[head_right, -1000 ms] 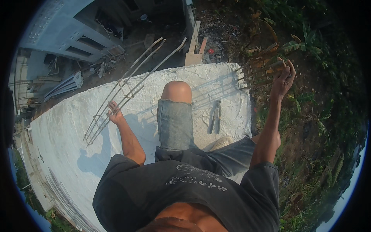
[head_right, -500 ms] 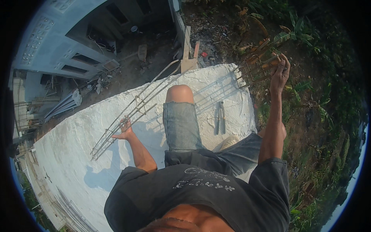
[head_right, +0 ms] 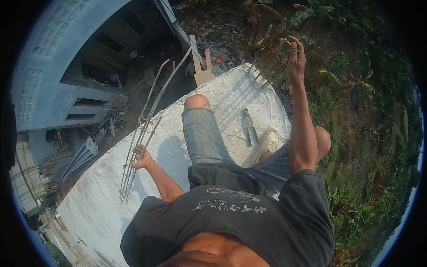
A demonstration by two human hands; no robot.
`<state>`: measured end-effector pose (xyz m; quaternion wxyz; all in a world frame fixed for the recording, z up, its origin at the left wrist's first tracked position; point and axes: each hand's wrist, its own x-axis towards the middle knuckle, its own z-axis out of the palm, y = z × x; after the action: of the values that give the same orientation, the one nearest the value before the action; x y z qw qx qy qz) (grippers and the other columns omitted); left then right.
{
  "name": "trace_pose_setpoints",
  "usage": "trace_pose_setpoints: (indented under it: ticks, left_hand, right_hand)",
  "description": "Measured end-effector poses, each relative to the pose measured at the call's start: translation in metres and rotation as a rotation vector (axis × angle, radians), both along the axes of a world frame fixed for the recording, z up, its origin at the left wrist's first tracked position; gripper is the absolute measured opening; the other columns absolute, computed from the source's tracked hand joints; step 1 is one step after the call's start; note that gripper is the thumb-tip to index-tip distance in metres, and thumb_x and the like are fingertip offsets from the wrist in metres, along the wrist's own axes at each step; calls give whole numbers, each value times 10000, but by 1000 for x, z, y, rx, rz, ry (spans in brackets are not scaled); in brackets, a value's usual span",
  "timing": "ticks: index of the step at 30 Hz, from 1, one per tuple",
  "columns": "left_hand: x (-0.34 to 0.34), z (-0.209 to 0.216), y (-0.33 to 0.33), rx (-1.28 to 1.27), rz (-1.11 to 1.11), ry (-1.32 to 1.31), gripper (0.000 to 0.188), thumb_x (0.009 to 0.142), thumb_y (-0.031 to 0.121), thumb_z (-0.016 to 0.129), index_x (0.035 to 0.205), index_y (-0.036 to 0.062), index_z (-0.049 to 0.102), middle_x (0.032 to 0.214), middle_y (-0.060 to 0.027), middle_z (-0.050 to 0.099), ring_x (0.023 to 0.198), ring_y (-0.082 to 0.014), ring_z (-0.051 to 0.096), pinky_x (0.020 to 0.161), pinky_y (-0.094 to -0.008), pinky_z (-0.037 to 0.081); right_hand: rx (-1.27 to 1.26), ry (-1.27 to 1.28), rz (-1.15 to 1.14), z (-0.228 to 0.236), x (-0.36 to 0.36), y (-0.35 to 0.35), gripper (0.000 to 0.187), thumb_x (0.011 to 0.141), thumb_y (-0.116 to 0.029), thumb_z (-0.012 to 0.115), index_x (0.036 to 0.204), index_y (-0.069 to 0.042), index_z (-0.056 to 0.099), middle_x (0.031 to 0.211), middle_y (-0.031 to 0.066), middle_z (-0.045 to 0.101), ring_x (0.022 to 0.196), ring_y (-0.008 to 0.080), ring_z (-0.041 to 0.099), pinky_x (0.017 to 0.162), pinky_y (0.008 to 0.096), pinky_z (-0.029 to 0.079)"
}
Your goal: The recorder is assembling and tying together steel rebar rods using a hook tool and wire while seated on a concrete roof.
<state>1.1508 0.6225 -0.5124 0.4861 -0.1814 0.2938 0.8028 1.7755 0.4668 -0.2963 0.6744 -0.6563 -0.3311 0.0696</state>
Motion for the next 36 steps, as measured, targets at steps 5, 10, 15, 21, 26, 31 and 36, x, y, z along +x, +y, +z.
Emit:
trace_pose_setpoints:
  ticks: [5,10,15,21,26,31,36]
  left_hand:
    - [33,43,3,157,4,43,511,835,336,567,1180,-5,409,1063,-204,498,930,-346,540,799,-548,447]
    - [60,99,5,544,-253,194,460,911,347,420,1038,-91,476,975,-214,537,935,-354,538,868,-476,438]
    - [82,162,43,957,-383,172,451,886,280,453,1121,-104,471,1010,-229,542,977,-350,528,928,-470,416]
    - [164,296,108,1243,-524,139,572,719,149,610,1207,-83,422,1093,-153,449,1027,-288,481,959,-459,392]
    - [231,426,163,1470,-775,98,658,643,135,619,1190,-119,357,1031,-195,422,989,-323,467,921,-501,384]
    - [292,519,181,1437,-877,569,665,848,239,536,1363,-113,305,1239,-240,447,1147,-338,475,979,-485,360]
    - [353,540,164,1477,-867,668,652,848,245,551,1354,-102,329,1226,-230,471,1141,-332,491,980,-471,368]
  right_hand:
    - [-86,19,23,-2,-1,-6,375,1051,-347,358,1304,-114,508,1216,60,637,611,34,370,576,201,398]
    - [11,30,86,0,3,-10,354,1033,-362,416,1273,-133,538,1172,28,645,590,8,412,534,196,403]
    - [-3,61,115,8,-3,-9,363,1032,-360,421,1285,-126,534,1201,24,627,602,10,405,558,195,408]
    - [-205,-5,316,14,19,-29,555,1021,-494,327,1403,-106,431,1317,122,551,836,115,584,787,299,505]
    - [-315,-141,322,77,57,-54,558,999,-499,389,1402,-118,439,1319,110,554,1061,230,599,988,408,455]
    - [-212,-534,348,209,60,-61,580,955,-396,530,1445,-136,360,1306,111,558,1070,254,619,959,431,493]
    - [-483,-981,766,352,37,-66,1103,799,-557,681,1533,-100,-4,1563,115,223,1357,245,387,1082,468,360]
